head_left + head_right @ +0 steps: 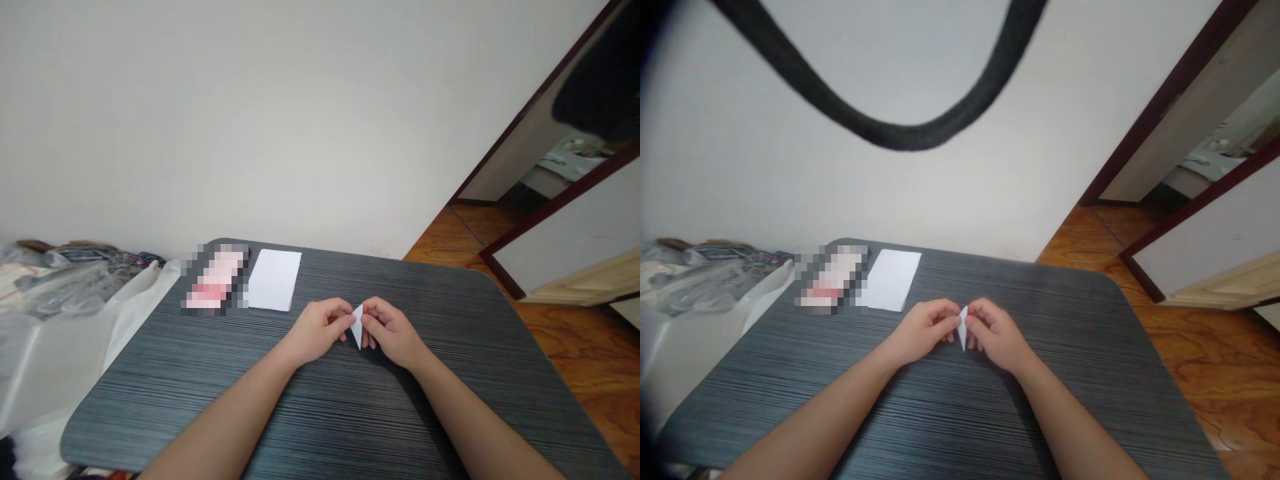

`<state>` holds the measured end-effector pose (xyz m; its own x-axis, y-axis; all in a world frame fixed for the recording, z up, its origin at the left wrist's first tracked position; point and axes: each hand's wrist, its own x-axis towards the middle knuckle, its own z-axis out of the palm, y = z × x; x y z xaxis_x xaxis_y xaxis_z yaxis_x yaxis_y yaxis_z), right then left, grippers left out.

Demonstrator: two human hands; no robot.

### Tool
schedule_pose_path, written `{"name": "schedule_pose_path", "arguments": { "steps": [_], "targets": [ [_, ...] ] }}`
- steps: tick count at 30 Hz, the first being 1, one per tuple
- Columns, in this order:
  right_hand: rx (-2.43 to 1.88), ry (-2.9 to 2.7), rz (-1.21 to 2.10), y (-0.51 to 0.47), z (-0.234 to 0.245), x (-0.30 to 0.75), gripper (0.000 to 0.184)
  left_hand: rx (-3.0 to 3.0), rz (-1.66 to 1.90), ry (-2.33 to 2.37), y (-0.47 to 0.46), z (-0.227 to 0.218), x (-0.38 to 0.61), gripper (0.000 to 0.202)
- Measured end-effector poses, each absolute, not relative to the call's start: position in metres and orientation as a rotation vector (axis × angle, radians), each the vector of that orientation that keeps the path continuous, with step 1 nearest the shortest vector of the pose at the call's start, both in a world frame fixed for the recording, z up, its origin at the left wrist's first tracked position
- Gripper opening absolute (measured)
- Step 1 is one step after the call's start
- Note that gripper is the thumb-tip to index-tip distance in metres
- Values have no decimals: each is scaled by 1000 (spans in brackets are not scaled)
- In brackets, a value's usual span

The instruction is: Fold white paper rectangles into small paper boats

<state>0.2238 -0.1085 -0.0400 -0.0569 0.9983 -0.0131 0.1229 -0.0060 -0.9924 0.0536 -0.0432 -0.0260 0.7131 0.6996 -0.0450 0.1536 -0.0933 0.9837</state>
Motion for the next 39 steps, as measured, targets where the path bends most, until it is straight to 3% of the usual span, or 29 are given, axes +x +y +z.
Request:
{"name": "schedule_pose_path", "arguments": {
  "steps": [28,39],
  "targets": [
    [-1256,-1353,1177,-108,-43,221,12,2095,576,649,-47,-9,51,20],
    [-1291,-1422,1090,-107,-46,224,13,2024,553,594,-48,-5,54,17]
  ]
}}
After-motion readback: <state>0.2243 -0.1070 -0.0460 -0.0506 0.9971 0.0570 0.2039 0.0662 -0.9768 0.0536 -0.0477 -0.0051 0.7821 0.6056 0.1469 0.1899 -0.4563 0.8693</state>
